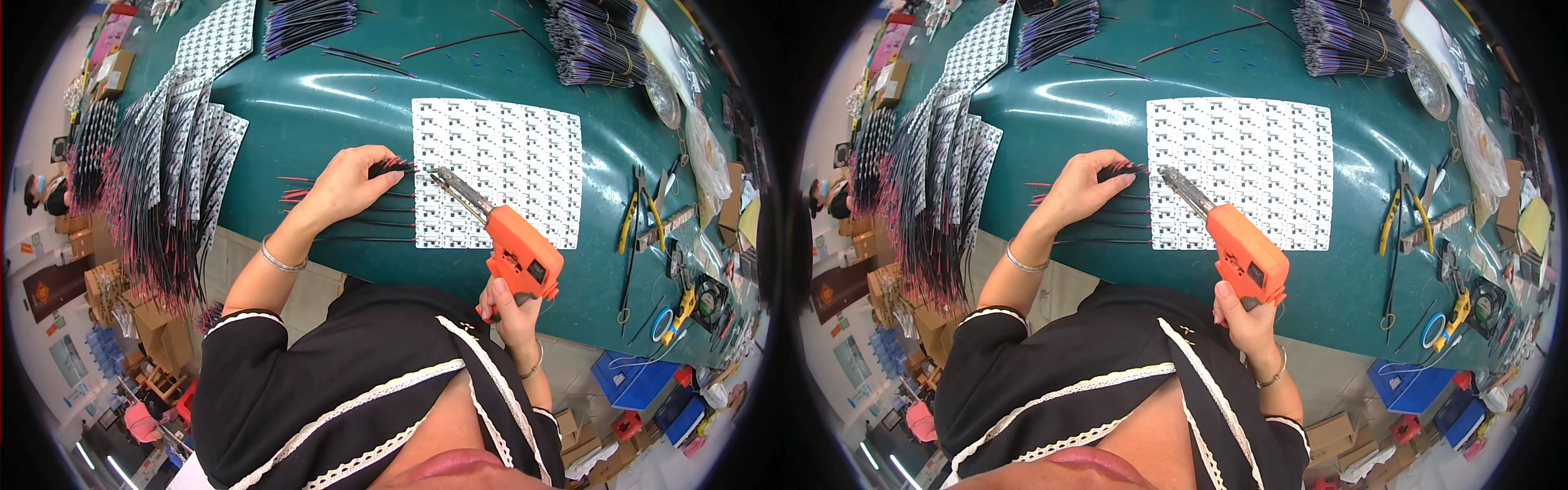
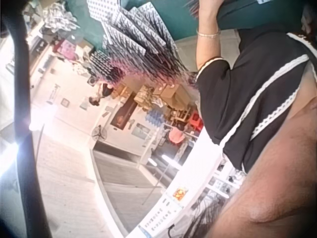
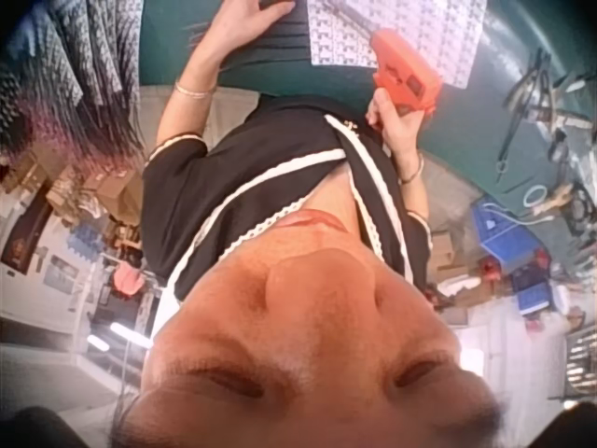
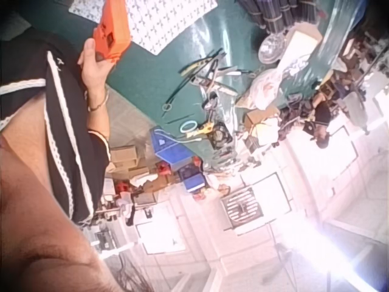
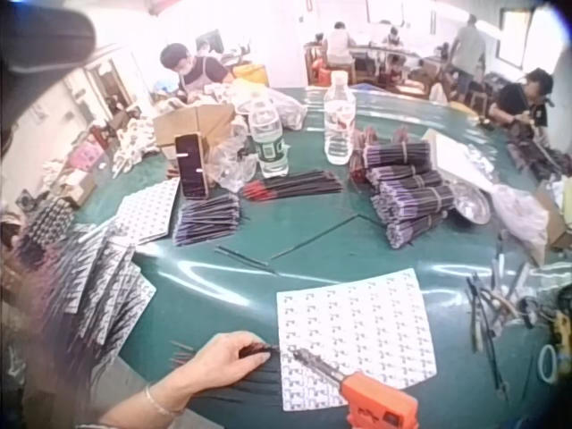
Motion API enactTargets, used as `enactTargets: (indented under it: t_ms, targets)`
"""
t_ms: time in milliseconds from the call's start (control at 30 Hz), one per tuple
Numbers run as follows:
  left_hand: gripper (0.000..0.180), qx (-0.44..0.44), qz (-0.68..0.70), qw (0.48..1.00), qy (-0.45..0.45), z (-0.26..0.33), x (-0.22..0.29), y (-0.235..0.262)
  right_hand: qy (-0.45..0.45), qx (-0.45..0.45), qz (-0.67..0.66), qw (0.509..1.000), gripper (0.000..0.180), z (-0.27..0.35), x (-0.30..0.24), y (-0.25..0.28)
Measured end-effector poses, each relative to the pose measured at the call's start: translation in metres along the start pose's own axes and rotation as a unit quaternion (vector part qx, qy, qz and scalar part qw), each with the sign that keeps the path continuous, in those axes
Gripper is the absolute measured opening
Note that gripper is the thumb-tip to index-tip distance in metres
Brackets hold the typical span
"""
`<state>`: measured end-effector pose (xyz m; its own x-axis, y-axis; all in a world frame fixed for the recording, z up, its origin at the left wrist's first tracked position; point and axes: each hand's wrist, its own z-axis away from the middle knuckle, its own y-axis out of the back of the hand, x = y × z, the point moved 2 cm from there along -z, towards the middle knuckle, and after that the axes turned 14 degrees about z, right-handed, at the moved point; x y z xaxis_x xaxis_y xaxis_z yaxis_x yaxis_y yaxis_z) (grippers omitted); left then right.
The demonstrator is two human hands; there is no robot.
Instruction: The person assembles LED circuit boards by connecting wires with a handheld heat gun.
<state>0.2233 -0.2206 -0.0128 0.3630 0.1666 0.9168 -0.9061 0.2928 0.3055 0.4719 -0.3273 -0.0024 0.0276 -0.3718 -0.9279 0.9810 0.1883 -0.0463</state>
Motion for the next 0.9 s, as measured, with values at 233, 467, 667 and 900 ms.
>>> enactTargets:
  t_ms: [233,467,667,900]
  targets:
    - [0.020,0.014,-0.049,0.999,-0.004,-0.0018,-0.0019,-0.0045,-0.017,-0.003,0.015,1.000,0.034,0.0009,0.0009,-0.0017]
    - [0.019,0.008,-0.071,0.997,0.000,-0.0024,-0.0021,-0.0055,-0.027,-0.001,0.017,0.999,0.026,-0.0003,0.0040,-0.0038]
    - [0.018,0.016,-0.079,0.997,-0.004,-0.0026,-0.0020,-0.0070,-0.030,0.004,0.027,0.999,0.023,-0.0016,0.0062,-0.0058]
    - [0.019,0.012,-0.087,0.996,-0.008,-0.0035,-0.0029,-0.0064,-0.026,0.000,0.008,1.000,0.027,0.0015,0.0039,-0.0033]
